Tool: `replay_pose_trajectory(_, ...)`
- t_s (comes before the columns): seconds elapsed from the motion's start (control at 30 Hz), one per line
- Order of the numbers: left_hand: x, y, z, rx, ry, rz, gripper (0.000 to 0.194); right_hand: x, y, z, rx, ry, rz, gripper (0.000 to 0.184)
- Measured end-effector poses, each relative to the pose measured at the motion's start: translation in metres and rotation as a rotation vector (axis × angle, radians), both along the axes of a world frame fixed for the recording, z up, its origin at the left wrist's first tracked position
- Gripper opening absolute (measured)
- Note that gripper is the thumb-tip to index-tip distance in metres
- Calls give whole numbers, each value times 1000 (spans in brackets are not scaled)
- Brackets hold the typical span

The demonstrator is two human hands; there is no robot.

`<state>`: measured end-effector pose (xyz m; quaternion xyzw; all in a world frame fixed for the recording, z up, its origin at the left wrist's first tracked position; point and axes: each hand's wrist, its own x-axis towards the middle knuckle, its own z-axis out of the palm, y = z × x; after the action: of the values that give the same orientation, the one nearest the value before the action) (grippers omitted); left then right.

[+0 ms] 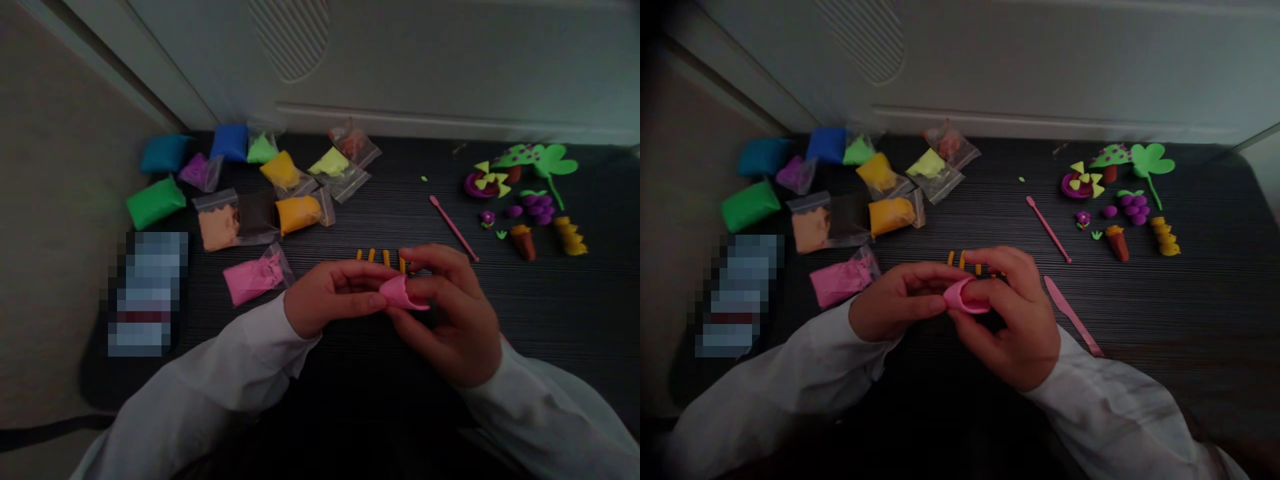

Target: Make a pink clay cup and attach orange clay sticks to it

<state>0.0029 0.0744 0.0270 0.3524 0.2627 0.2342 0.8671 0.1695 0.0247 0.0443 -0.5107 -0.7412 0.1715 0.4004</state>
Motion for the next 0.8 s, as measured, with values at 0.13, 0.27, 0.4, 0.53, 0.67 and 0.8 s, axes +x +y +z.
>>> replay_pose_trajectory(0.13, -2, 1, -1, -28, 5, 53, 27, 2, -1, -3, 3, 45, -26, 21)
replay_pose_trajectory(0.27, -3, 1, -3, -28, 34, 75, 31, 4, -1, -4, -16, 30, -13, 21)
replay_pose_trajectory(0.4, -3, 1, -3, -31, 35, 91, 31, 5, 0, -2, 6, 12, 6, 13)
replay_pose_trajectory(0.53, 0, 1, -3, -47, 13, 110, 31, 5, 0, -3, 52, 23, 2, 11)
replay_pose_trajectory(0.67, 2, 0, -4, -32, 18, 150, 28, 4, 1, -5, 57, 45, -5, 13)
replay_pose_trajectory(0.8, 2, -2, -4, -2, 36, 157, 26, 4, 2, -8, 62, 59, -4, 14)
